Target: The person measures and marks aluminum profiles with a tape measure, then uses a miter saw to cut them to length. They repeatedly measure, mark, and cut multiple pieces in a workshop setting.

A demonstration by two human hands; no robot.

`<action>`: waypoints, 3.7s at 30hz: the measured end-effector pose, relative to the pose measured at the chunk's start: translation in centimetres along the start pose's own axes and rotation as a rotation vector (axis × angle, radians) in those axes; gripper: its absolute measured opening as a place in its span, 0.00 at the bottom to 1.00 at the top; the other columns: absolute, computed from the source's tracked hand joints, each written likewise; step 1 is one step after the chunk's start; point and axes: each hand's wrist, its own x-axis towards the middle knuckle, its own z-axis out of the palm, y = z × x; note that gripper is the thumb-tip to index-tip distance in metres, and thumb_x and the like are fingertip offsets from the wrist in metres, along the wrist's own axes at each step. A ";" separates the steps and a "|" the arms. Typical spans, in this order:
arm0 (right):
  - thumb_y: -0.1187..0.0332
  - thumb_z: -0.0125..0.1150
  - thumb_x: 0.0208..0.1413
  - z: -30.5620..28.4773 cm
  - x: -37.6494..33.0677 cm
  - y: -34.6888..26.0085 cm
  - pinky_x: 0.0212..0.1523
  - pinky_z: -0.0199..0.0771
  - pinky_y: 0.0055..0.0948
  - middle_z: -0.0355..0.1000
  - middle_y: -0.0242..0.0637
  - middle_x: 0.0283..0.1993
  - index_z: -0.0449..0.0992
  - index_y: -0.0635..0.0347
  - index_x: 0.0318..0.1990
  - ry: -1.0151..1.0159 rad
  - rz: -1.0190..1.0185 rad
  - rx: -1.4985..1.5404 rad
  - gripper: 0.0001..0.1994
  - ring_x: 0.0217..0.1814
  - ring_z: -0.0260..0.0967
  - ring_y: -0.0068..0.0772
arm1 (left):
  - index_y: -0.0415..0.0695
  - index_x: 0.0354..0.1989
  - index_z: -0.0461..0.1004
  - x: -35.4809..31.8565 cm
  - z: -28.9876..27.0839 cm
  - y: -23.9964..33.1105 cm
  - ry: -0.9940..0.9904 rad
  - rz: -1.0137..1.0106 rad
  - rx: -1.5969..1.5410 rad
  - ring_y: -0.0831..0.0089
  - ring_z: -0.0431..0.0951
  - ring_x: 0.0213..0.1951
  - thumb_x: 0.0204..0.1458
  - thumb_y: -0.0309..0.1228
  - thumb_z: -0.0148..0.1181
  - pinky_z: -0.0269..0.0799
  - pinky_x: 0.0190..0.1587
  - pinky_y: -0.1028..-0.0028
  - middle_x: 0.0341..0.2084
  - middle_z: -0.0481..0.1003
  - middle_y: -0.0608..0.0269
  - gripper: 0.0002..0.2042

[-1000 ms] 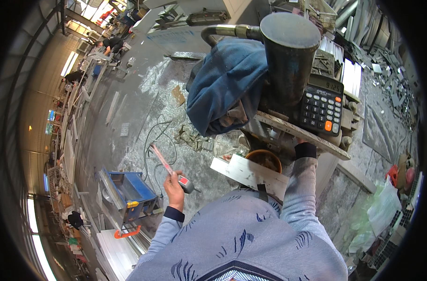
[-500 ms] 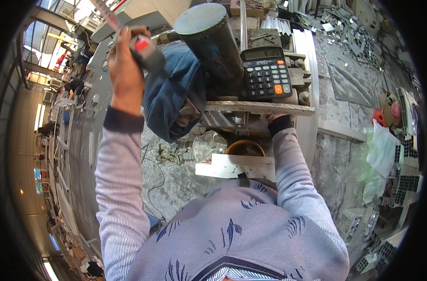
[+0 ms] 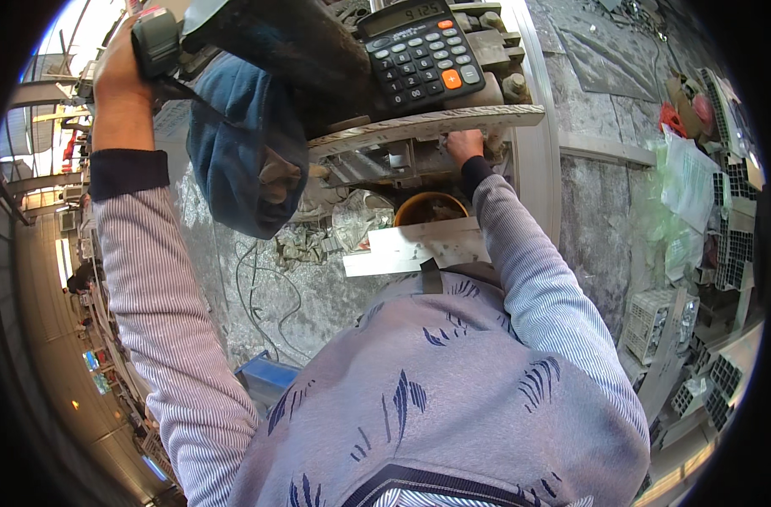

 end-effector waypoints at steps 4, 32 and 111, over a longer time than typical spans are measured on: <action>0.59 0.62 0.50 -0.3 0.1 -1.2 0.39 0.81 0.44 0.82 0.45 0.31 0.87 0.57 0.30 -0.022 -0.206 -0.453 0.13 0.37 0.82 0.48 | 0.34 0.56 0.75 -0.3 -0.4 0.5 -0.089 0.151 0.373 0.64 0.83 0.46 0.67 0.33 0.51 0.79 0.52 0.71 0.46 0.81 0.50 0.17; 0.63 0.60 0.56 -4.1 0.1 -4.4 0.55 0.76 0.41 0.81 0.41 0.51 0.84 0.57 0.49 -0.153 0.028 -0.092 0.16 0.57 0.77 0.42 | 0.33 0.54 0.75 -0.7 1.1 1.6 0.065 -0.112 0.021 0.63 0.84 0.41 0.64 0.34 0.53 0.81 0.46 0.69 0.43 0.81 0.49 0.17; 0.44 0.39 0.69 0.8 11.8 9.6 0.14 0.45 0.31 0.49 0.27 0.13 0.59 0.45 0.25 -0.977 0.845 0.773 0.22 0.12 0.49 0.31 | 0.43 0.36 0.87 -7.8 9.5 6.1 0.480 -0.218 0.285 0.52 0.85 0.41 0.58 0.40 0.59 0.80 0.49 0.64 0.34 0.84 0.46 0.15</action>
